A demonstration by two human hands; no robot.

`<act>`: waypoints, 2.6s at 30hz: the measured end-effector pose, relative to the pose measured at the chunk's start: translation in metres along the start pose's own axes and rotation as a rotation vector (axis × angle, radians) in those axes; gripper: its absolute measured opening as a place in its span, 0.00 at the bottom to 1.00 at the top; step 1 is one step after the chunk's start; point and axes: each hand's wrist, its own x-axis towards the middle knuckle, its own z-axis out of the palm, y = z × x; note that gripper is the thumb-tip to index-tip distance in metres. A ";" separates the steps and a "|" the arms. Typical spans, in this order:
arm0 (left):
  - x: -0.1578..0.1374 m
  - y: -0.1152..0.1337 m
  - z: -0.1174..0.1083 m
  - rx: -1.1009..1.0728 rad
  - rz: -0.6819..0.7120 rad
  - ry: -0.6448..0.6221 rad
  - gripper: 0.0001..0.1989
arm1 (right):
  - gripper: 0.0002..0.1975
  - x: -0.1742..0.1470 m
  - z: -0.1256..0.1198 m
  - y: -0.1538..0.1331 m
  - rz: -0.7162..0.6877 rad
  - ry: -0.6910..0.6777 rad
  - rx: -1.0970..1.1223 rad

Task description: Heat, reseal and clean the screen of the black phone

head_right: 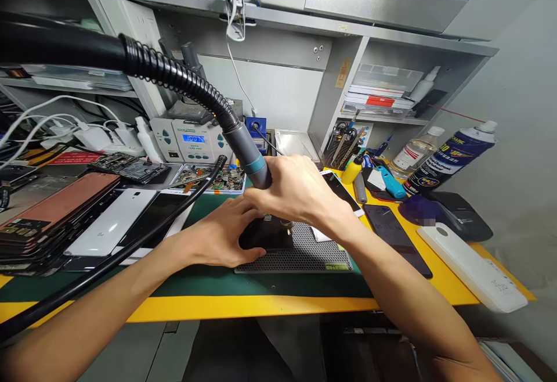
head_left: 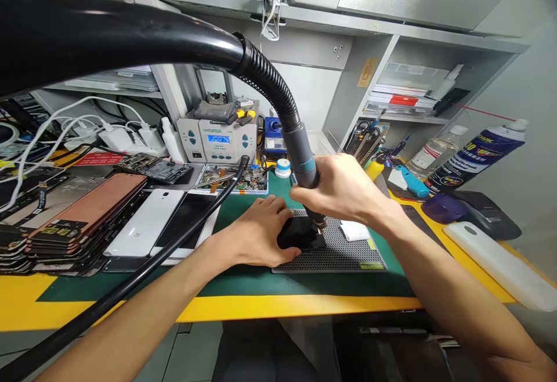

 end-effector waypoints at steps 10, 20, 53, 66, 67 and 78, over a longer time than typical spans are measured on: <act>0.001 0.001 0.000 0.009 -0.018 -0.012 0.28 | 0.18 0.000 0.001 0.001 -0.006 0.006 -0.021; 0.002 0.002 0.000 -0.005 -0.013 -0.033 0.31 | 0.17 -0.001 -0.001 0.004 0.023 -0.060 -0.002; 0.002 0.004 -0.003 -0.005 -0.028 -0.013 0.30 | 0.16 0.008 0.001 0.002 -0.017 -0.082 0.016; 0.001 0.003 -0.001 0.026 -0.006 -0.004 0.26 | 0.16 0.008 0.003 0.006 0.023 -0.056 0.031; 0.001 0.003 0.000 0.028 -0.005 -0.005 0.26 | 0.16 0.009 0.003 0.006 0.027 -0.057 0.031; 0.001 0.004 -0.001 0.039 -0.017 0.000 0.23 | 0.16 0.005 0.003 0.008 0.082 -0.027 0.075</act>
